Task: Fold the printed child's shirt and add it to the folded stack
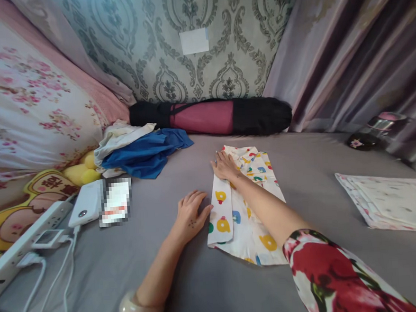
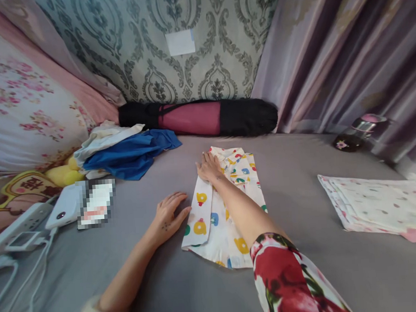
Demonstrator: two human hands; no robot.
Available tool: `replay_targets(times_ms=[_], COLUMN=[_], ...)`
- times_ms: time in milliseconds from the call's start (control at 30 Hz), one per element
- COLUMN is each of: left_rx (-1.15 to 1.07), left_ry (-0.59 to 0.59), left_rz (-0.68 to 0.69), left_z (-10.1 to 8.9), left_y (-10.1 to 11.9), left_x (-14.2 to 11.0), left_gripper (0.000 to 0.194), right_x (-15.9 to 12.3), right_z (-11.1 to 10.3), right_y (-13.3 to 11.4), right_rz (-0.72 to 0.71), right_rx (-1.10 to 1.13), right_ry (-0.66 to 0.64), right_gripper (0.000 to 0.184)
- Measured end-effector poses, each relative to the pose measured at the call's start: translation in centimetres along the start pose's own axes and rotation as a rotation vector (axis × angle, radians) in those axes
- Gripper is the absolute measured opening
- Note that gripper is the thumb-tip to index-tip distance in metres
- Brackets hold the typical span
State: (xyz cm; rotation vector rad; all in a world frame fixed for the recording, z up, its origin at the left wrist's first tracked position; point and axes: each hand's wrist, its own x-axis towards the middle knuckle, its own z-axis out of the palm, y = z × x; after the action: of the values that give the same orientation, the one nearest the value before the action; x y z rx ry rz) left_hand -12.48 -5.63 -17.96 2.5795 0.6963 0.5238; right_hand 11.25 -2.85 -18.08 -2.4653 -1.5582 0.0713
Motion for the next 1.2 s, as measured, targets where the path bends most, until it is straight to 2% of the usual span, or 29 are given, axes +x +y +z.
replay_targets(times_ms=[300,467,600,700,800,900,1000,1200], left_rx=[-0.007,-0.039,-0.057,-0.067,-0.068,-0.062,-0.057,-0.019], left_ry=[-0.016,-0.044,-0.056,-0.064,-0.088,-0.14,-0.208,-0.293], left_rz=[0.014,0.057,0.079,0.101,0.124,0.153,0.194,0.227], left_z=[0.0,-0.2,-0.3,-0.2,-0.1,-0.2,-0.3,-0.4], left_y=[-0.1,0.4,0.8,1.0,1.2,1.7,2.0,2.0], left_x=[0.0,0.0,0.0,-0.1,-0.2,-0.3,-0.4,-0.6], left_gripper=[0.036,0.036,0.037,0.039,0.043,0.048,0.051,0.058], right_x=[0.3,0.7,0.7,-0.3,-1.5,-2.2,-2.5,-2.8], right_z=[1.2,0.0,-2.3,-3.3,-3.2,-2.5,-1.7,-1.7], right_y=[0.4,0.7,2.6,5.1,7.8,9.8,10.5,10.1], right_rz=[0.015,0.025,-0.002,0.068,0.188,0.233,0.241,0.237], right_rx=[0.03,0.154,0.225,0.188,0.09,0.018,-0.014,-0.035], right_ry=[0.003,-0.019,0.008,0.071,0.059,0.022,0.017,0.04], right_gripper=[0.061,0.054,0.055,0.055,0.056,0.06,0.061,0.059])
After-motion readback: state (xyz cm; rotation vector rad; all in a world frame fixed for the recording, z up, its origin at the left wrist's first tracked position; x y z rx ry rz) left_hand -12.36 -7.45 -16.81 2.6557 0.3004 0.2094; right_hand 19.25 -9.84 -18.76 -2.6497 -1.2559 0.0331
